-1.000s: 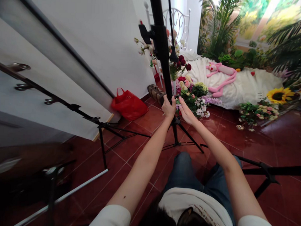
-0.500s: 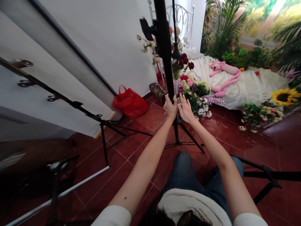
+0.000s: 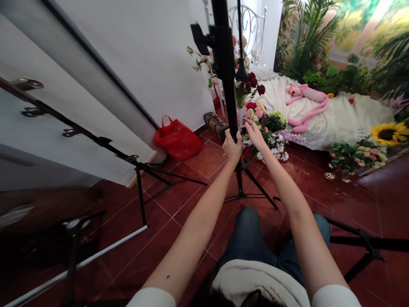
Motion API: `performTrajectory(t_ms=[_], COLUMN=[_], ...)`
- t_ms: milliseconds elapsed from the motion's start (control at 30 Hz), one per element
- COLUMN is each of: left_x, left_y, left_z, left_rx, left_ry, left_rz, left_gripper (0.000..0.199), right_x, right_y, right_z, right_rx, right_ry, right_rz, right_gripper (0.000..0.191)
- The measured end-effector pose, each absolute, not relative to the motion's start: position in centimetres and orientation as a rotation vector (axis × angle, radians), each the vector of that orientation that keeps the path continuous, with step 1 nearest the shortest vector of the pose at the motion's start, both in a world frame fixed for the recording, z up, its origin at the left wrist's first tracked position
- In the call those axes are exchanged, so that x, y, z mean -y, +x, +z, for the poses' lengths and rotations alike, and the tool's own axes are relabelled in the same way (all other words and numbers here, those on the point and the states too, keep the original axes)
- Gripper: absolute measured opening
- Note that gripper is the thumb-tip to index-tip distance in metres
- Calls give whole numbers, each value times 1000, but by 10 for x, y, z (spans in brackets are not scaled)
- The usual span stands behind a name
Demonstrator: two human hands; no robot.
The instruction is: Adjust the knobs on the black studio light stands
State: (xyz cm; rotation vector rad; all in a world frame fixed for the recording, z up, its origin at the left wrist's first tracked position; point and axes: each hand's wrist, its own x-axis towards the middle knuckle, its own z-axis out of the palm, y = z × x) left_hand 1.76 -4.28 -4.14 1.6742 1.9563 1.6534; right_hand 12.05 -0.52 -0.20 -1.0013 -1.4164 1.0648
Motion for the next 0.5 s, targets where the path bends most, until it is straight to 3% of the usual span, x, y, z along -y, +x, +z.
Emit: performTrajectory(t_ms=[300,500], left_x=[43,43], left_y=[17,17], left_z=[-42,-43], left_rx=[-1914,-1895], left_ry=[1663,1665], left_rz=[1712,1718], left_gripper=[56,52], right_x=[20,-3], right_y=[113,108], right_z=[-9,0], right_rx=[1220,1234], right_ry=[-937,-1132], right_rz=[1063,958], right_gripper=[58,37])
